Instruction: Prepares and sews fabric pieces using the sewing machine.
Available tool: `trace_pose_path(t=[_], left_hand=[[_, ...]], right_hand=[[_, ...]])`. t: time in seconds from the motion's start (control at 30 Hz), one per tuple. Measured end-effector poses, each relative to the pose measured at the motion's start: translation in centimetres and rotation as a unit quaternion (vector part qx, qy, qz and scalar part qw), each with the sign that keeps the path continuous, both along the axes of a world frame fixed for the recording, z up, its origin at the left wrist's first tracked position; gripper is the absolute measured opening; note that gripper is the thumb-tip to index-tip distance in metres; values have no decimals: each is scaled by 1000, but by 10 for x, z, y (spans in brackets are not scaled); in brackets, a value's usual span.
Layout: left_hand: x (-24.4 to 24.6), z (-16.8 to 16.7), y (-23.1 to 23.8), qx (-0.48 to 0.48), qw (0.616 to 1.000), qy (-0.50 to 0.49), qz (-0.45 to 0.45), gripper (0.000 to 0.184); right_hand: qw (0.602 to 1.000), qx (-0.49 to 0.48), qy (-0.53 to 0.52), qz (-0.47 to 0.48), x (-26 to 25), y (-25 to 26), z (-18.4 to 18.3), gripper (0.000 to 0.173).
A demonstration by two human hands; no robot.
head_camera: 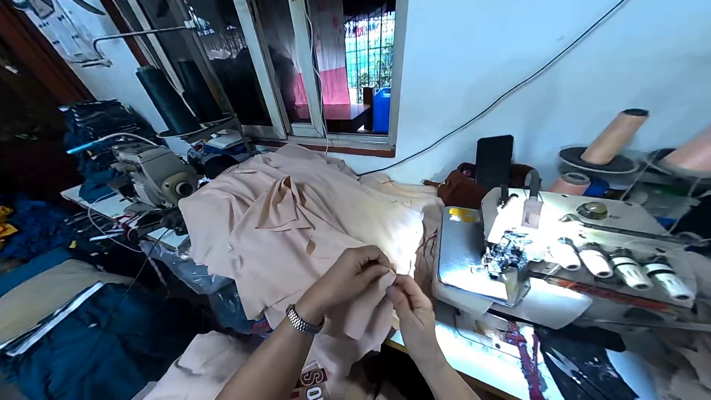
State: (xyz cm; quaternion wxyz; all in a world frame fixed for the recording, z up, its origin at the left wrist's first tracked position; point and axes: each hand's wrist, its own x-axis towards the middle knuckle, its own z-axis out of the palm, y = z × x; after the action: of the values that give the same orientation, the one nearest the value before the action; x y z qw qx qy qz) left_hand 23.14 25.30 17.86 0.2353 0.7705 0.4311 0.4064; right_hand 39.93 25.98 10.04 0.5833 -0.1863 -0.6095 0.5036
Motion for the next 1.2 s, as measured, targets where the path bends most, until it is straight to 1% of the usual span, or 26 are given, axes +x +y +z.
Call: trace_pose_path(t=[0.07,0.1,0.13,0.2,0.33,0.43,0.53,0.6,0.67,0.7,0.77,0.83,0.9,0.93,1.03,1.1,1.2], left_hand=[[1,8,-2,17,1000,7,21,10],[2,12,-2,26,999,13,32,10],[3,16,-2,36,998,18,43,9],[5,23,0,47,997,17,67,9],[18,26,24,60,996,-28,67,10],[45,31,40,63,996,-54,44,11],[77,44,44,73,995,-73,11,11],[95,52,41,62,994,-92,-15,11],[106,50,45,47,991,-113,-53,12],[108,48,45,34,991,-116,-65,13],[109,39,45,11,991,-116,-63,14],[109,31,47,4,992,-117,-38,14],[106,25,47,7,993,-117,-20,11],[103,23,45,12,993,-116,-15,10],[98,17,50,40,991,-131,-3,6],[94,16,49,43,991,-127,5,7],[91,18,39,28,992,-118,13,8]], right_hand=[[998,-18,-34,58,-4,-5,-5,20],[995,-33,-57,71,-5,-9,-8,20],[993,-45,-80,70,-5,-12,-11,19],[991,-66,-109,36,-3,-17,-18,17],[994,-89,-62,-20,19,-11,-21,14],[993,-114,-9,-38,48,-4,-12,11],[990,-132,46,-34,87,-8,7,7],[991,-118,64,-25,114,-12,22,5],[991,-119,66,-3,136,-11,29,4],[988,-136,68,6,142,-11,29,5],[979,-188,78,10,143,-10,21,7],[972,-215,93,32,136,-6,6,14],[975,-202,78,56,128,-3,-10,20],[979,-189,57,53,124,-3,-17,17],[990,-143,-5,1,114,-4,-24,7],[990,-127,-33,-45,111,-5,-25,6],[986,-130,-58,-92,113,-8,-27,7]])
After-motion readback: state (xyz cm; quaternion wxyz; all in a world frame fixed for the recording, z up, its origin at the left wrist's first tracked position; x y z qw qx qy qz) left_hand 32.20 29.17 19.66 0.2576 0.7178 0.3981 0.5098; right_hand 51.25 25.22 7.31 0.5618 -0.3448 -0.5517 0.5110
